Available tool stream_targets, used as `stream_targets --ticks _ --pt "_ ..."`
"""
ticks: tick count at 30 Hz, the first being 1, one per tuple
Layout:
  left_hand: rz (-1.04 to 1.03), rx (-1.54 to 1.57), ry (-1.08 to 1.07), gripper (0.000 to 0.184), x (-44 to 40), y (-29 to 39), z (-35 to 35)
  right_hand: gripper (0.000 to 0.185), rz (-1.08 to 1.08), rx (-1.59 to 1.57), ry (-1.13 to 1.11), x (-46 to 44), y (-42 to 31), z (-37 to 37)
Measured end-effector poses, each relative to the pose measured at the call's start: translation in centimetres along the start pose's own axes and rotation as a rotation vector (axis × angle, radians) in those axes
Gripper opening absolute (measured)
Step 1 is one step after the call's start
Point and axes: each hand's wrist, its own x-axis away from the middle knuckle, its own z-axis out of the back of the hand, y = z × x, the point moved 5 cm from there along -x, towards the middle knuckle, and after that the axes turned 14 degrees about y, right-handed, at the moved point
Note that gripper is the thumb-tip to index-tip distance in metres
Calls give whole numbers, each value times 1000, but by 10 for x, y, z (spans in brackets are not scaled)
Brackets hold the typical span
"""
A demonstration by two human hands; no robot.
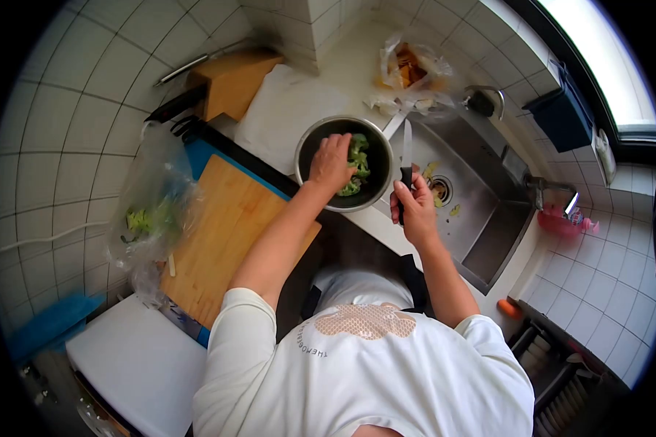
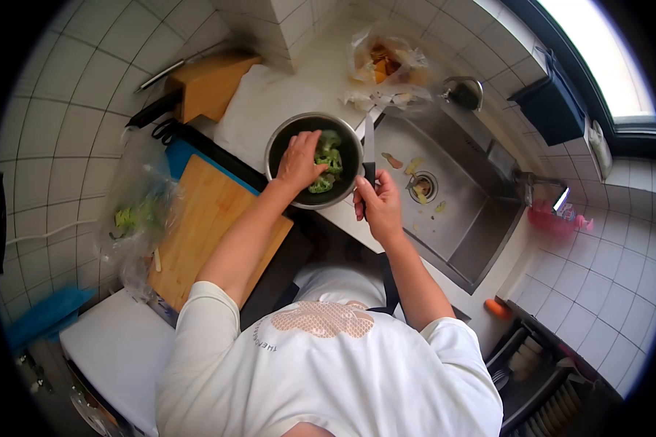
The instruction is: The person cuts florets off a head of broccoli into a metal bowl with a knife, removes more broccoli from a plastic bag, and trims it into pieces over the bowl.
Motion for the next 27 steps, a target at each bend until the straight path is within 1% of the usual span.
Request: stream_targets --ticks 1,2,3,5,6,7,9,10,11,12,13,14,15,17,18,20,21,23,24,25,26,27 --pt "53 -41 -28 67 -5 -3 -7 12 7 6 -8 3 1 3" --pt "53 -56 -24 71 -9 -4 -11 12 -2 8 -9 5 4 7" --pt "81 -47 -32 66 -11 -7 -16 13 -12 8 -8 6 6 11" --pt "50 -67 6 61 -11 -13 -23 13 -27 -17 2 8 9 18" --pt "47 -68 34 55 -12 -8 -17 13 -23 -6 -12 9 9 20" --pt "37 -69 28 55 -12 -9 -17 12 -20 5 -27 10 9 21" --pt "-41 54 117 55 -14 -5 -8 12 -19 -12 -40 9 10 26" --pt "78 96 80 49 -11 -6 -5 13 -4 18 -46 8 10 27" --pt "72 94 76 49 -9 -4 -3 14 10 50 -54 7 10 29" --pt "254 419 47 47 -5 -10 -3 14 9 45 -52 6 11 30" --pt "440 742 18 44 0 -15 -4 16 55 92 -55 4 10 31" --pt "534 996 -4 40 5 -16 -2 17 101 140 -62 3 9 31" --pt "536 988 3 40 8 -14 4 17 99 137 -71 3 7 30" --pt "836 1552 -81 40 18 -6 7 20 41 215 -98 3 4 25" --pt "864 1592 -84 42 23 -5 7 20 41 213 -106 1 6 22" --pt "841 1623 -87 43 28 -3 7 21 222 307 -128 -1 6 15" --pt "819 1656 -94 44 31 -2 7 21 221 308 -133 0 6 13" --pt "817 1647 -68 47 34 -2 6 25 325 478 -124 1 3 8" --pt "795 1635 -58 47 35 -2 8 25 326 478 -131 1 4 7" --pt "773 1623 -49 48 36 -2 10 25 374 529 -140 2 3 6" --pt "787 1594 -40 49 37 -4 11 26 423 581 -148 4 2 5" --pt "787 1592 -35 49 38 -4 14 26 423 580 -153 5 1 3"
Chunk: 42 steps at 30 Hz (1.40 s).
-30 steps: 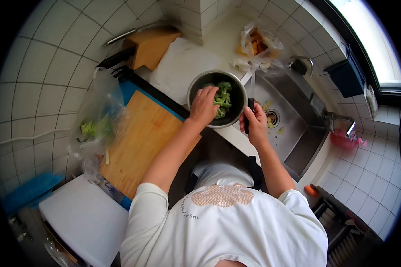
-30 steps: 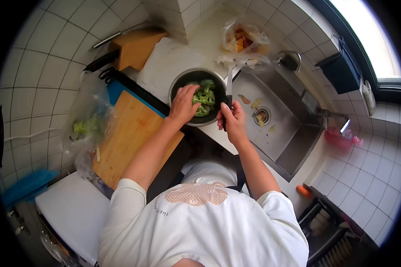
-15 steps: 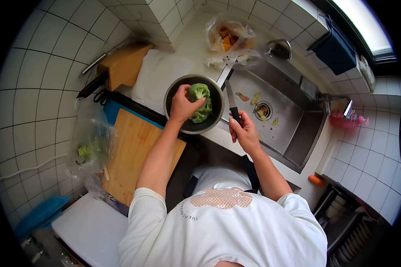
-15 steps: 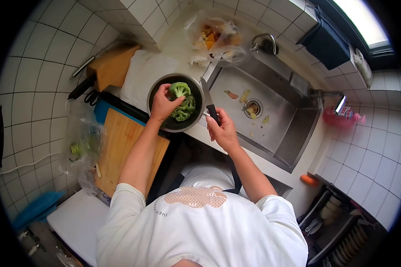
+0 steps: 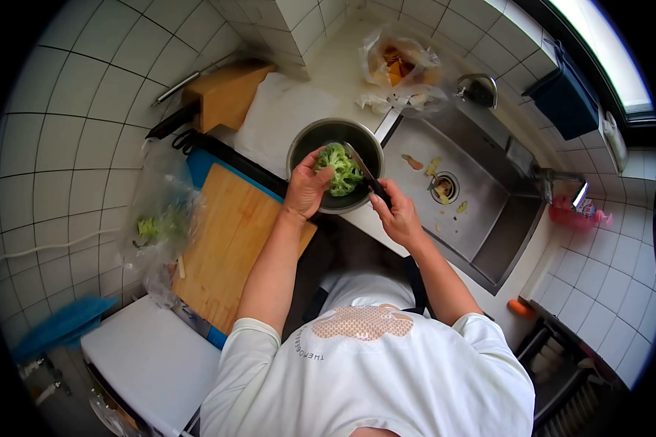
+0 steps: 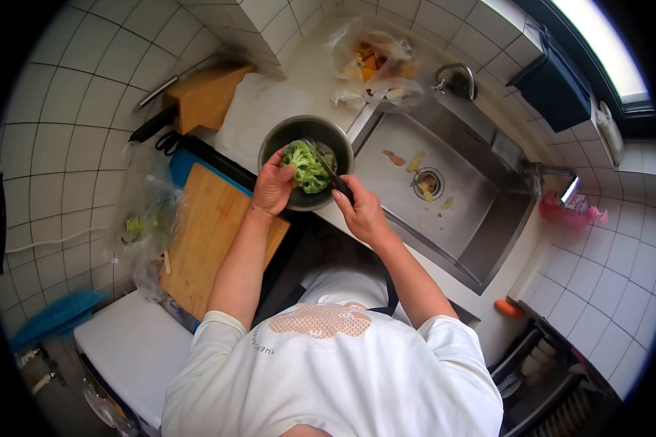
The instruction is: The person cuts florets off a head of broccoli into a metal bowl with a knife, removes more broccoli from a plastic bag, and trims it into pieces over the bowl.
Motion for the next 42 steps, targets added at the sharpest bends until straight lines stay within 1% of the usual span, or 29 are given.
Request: stream_targets --ticks 3,5,6,8,15,20,26,30,36,38,42 --pt "27 -79 45 53 3 3 1 25 26 70 8 0 -9 2" --pt "-4 -109 78 56 3 5 2 24 91 142 -16 0 -14 1" --pt "-4 -110 78 56 1 5 4 24 91 142 -16 0 -14 1" --pt "-33 -121 105 59 -4 4 10 24 204 218 -11 0 -18 -1" --pt "-30 -95 114 61 -3 3 6 23 293 350 7 -1 -18 -8" --pt "-40 -100 108 62 -4 3 5 23 397 426 83 -1 -17 -8" --pt "-55 -111 121 62 -4 4 6 24 433 418 115 -3 -19 -7" --pt "-53 -106 144 60 -2 4 5 23 431 403 98 -3 -16 -10" --pt "7 -34 78 50 7 4 -11 21 397 395 80 -6 -12 -16" --pt "-81 -171 50 46 8 3 -14 20 368 446 70 -7 -8 -20" --pt "-60 -178 94 42 8 3 -15 20 360 454 63 -11 -7 -22"
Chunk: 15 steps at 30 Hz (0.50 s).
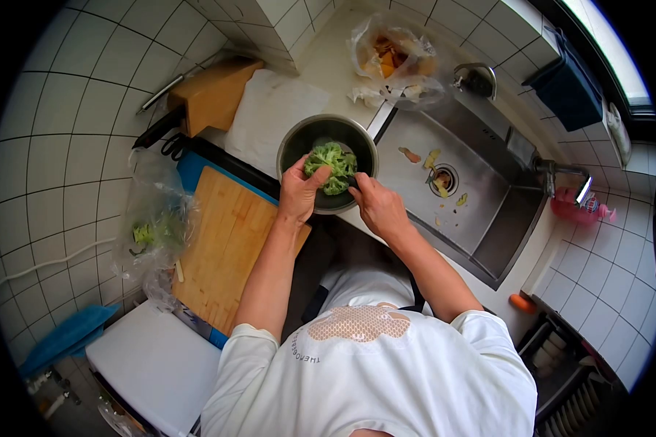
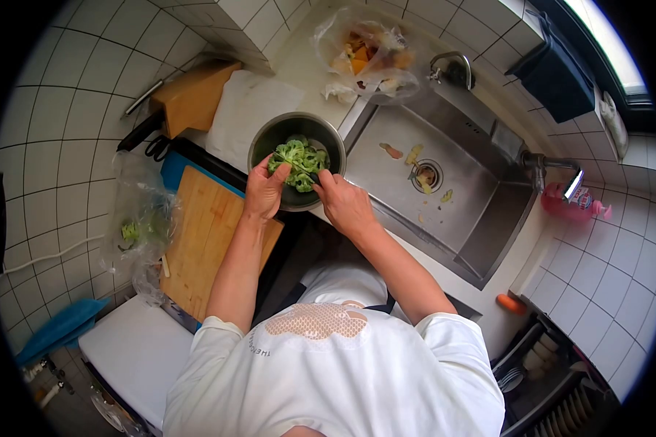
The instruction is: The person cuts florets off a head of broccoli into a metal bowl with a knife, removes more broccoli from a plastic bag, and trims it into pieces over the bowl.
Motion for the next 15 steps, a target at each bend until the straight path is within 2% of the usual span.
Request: stream_targets --ticks 3,5,9,11,15 --pt "48 65 -19 37 -2 0 3 21 -72 -73 -57 -1 4 -4" --pt "95 71 -23 35 -3 1 4 24 -227 -264 -185 1 11 -12" --pt "102 19 -23 38 -6 -7 14 25 -294 -304 -223 1 14 -18" --pt "130 -10 101 34 -9 -15 27 24 -354 -352 -184 1 19 -22" --pt "105 -28 119 31 -4 -8 17 21 -288 -163 -194 0 12 -17"
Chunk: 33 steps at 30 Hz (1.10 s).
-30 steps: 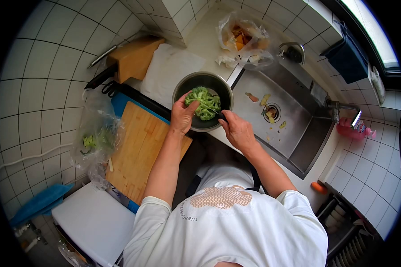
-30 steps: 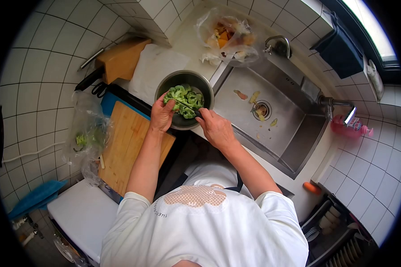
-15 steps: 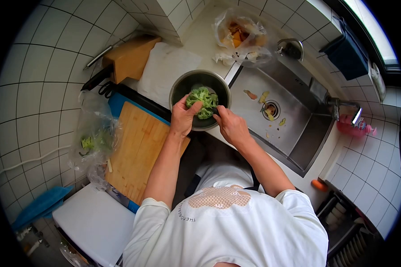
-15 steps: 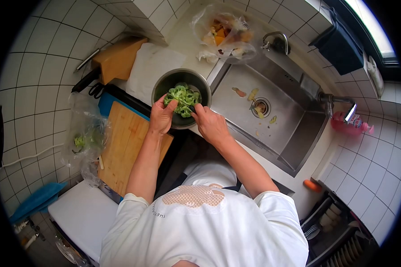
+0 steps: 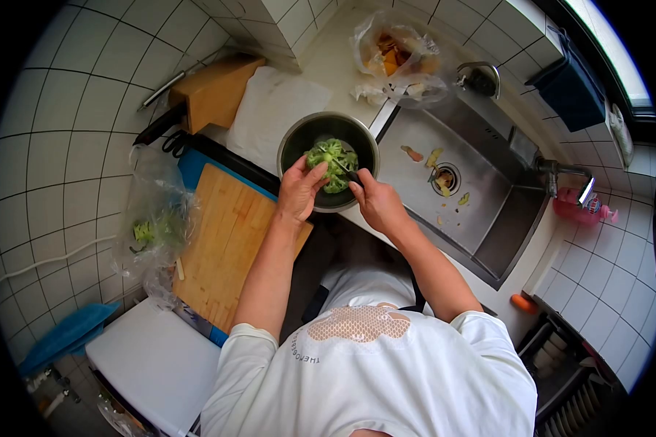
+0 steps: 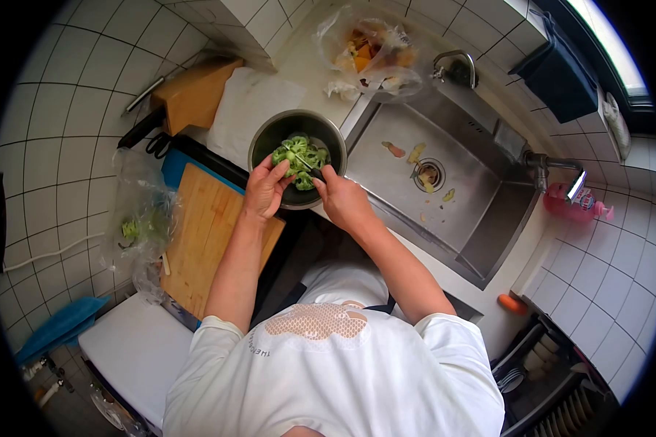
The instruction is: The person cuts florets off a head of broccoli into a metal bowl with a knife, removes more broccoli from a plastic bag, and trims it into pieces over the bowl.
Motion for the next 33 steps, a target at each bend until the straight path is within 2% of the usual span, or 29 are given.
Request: stream_targets --ticks 2,5,9,12,14,15,17,20,23,28,30,33 --pt "9 34 5 29 2 2 -4 19 193 152 101 2 -10 2" --pt "1 26 77 29 0 -2 -2 18 237 293 172 5 -22 6" --pt "2 31 62 29 5 -4 -6 19 211 317 161 5 -26 3" --pt "13 66 53 30 4 -10 -5 19 172 271 153 -2 -28 0" --pt "16 21 4 30 2 -11 -3 23 34 108 48 -7 -23 -3" --pt "17 21 5 30 2 -10 -2 23 32 108 47 -9 -21 -3" --pt "51 48 -35 33 3 -10 0 28 -117 -166 -71 -12 -11 -10" --pt "72 80 -45 37 3 -11 2 29 -219 -307 -129 -14 8 -25" --pt "81 61 -38 40 3 -13 8 28 -267 -266 -69 -18 11 -16" --pt "75 80 20 42 4 -11 12 29 -144 -147 0 -24 -4 -1" --pt "74 82 31 43 4 -11 13 27 -86 -218 199 -26 -16 7" --pt "57 85 6 48 7 -10 9 23 -34 -109 189 -37 -19 2"
